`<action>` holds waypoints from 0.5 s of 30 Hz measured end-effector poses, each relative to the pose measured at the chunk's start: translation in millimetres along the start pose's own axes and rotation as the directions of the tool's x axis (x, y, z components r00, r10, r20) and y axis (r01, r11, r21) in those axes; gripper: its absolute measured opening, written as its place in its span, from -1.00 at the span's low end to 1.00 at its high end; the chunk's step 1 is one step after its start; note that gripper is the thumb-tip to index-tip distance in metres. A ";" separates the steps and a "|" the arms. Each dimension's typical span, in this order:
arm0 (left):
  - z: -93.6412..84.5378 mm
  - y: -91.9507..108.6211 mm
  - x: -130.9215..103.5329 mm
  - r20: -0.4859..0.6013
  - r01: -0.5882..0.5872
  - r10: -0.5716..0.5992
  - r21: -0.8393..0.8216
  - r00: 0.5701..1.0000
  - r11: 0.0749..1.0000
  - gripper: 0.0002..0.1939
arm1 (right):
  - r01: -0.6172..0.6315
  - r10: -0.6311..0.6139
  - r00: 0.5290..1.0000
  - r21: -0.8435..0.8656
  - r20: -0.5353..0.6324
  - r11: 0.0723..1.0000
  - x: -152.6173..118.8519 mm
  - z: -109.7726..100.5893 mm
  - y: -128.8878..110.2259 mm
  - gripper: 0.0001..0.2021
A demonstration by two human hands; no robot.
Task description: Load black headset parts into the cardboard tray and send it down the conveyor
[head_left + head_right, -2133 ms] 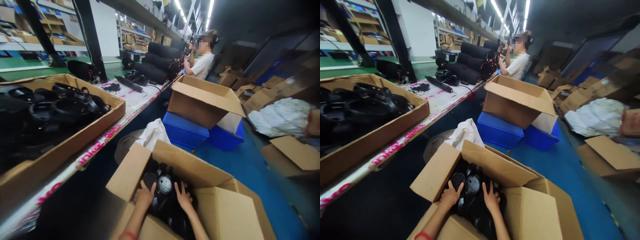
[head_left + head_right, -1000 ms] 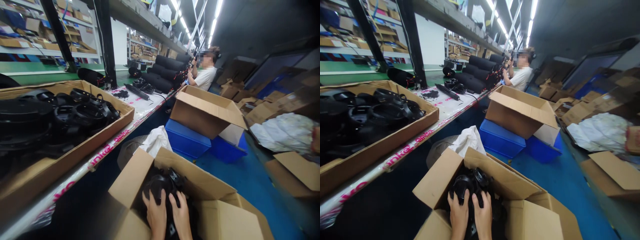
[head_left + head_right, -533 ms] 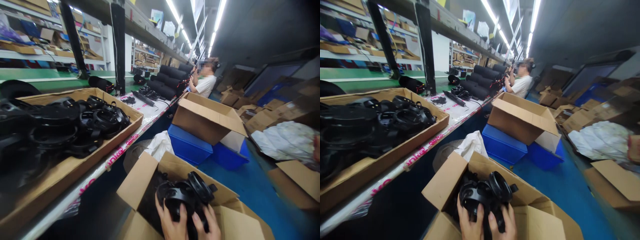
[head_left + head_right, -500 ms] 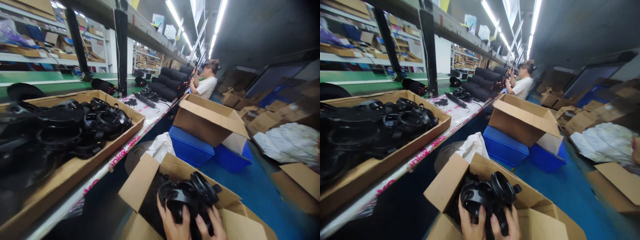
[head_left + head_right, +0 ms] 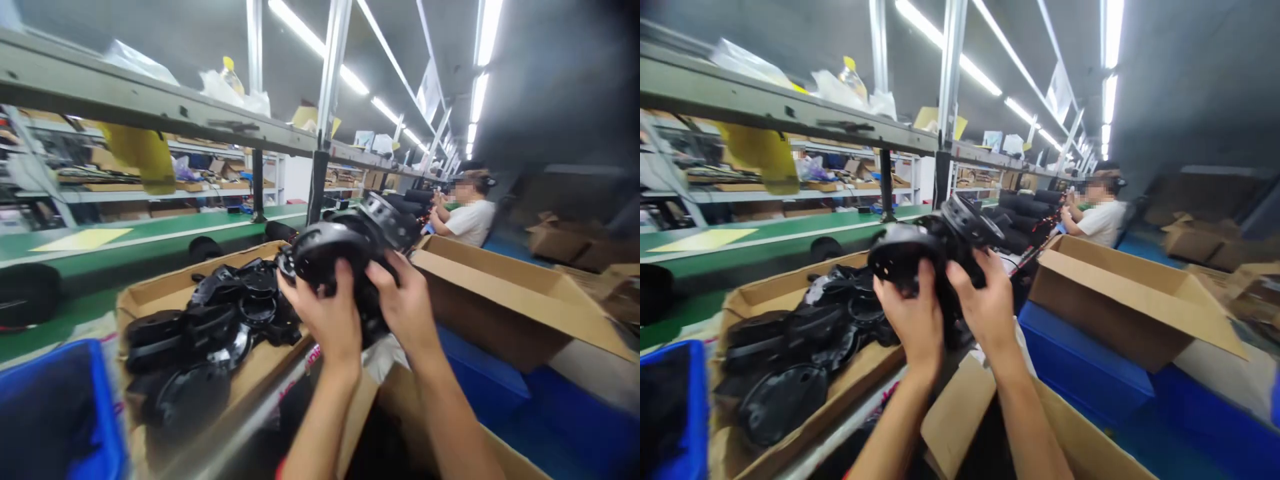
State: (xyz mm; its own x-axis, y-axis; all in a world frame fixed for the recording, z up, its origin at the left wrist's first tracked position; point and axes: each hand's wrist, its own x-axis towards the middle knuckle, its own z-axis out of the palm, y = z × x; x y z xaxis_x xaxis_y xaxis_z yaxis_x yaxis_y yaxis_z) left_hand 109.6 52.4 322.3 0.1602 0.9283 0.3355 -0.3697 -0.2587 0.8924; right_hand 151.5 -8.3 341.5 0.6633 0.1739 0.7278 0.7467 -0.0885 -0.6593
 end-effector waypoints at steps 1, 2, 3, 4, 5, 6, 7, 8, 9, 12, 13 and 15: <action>-4.8 5.4 23.4 -0.044 -0.039 0.041 0.036 0.998 0.999 -0.49 | 0.018 -0.019 1.000 0.047 0.023 0.999 12.3 22.6 -5.3 -0.61; -11.4 7.7 45.2 -0.082 -0.067 0.074 0.084 0.994 0.994 -0.50 | 0.022 -0.025 0.999 0.093 0.038 0.995 21.6 46.3 -9.0 -0.63; -19.5 7.3 65.1 -0.114 -0.080 0.096 0.141 0.989 0.987 -0.49 | 0.020 -0.031 0.996 0.135 0.078 0.991 27.8 70.5 -11.4 -0.68; -29.0 4.7 82.9 -0.142 -0.073 0.103 0.205 0.984 0.976 -0.48 | 0.011 -0.034 0.991 0.170 0.131 0.985 31.3 94.4 -12.8 -0.71; -39.4 0.6 98.8 -0.165 -0.046 0.094 0.270 0.982 0.962 -0.46 | -0.009 -0.027 0.981 0.189 0.191 0.982 32.5 117.2 -13.6 -0.74; -50.3 -4.5 112.7 -0.183 -0.003 0.068 0.335 0.981 0.942 -0.44 | -0.039 -0.011 0.967 0.190 0.253 0.981 31.9 138.0 -13.7 -0.75; -61.4 -10.1 124.8 -0.192 0.049 0.031 0.398 0.981 0.916 -0.43 | -0.067 0.007 0.947 0.177 0.321 0.982 30.3 156.0 -13.4 -0.76; -72.3 -15.5 135.6 -0.192 0.100 -0.012 0.459 0.981 0.882 -0.43 | -0.092 0.026 0.921 0.152 0.388 0.984 28.5 170.8 -12.7 -0.76; -82.7 -20.4 145.1 -0.179 0.144 -0.058 0.520 0.982 0.842 -0.43 | -0.112 0.048 0.892 0.116 0.450 0.987 27.0 182.4 -11.5 -0.76; -108.7 -30.3 169.2 -0.094 0.209 -0.201 0.689 0.975 0.694 -0.50 | -0.137 0.117 0.805 -0.010 0.581 0.991 28.4 198.8 -5.1 -0.76; -115.5 -31.9 176.0 -0.078 0.221 -0.244 0.739 0.967 0.637 -0.49 | -0.139 0.142 0.783 -0.052 0.606 0.989 31.0 199.6 -1.8 -0.76; -126.9 -33.5 188.1 -0.077 0.236 -0.311 0.825 0.947 0.513 -0.41 | -0.136 0.180 0.744 -0.118 0.644 0.984 38.0 197.2 6.5 -0.77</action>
State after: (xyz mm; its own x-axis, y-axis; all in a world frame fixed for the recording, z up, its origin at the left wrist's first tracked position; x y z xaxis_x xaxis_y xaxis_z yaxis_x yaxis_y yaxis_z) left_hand 36.0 269.5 317.2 0.1957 0.9805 0.0173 0.6036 -0.1344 0.7859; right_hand 171.7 191.2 327.6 0.5954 0.7449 0.3011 0.6504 -0.2269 -0.7249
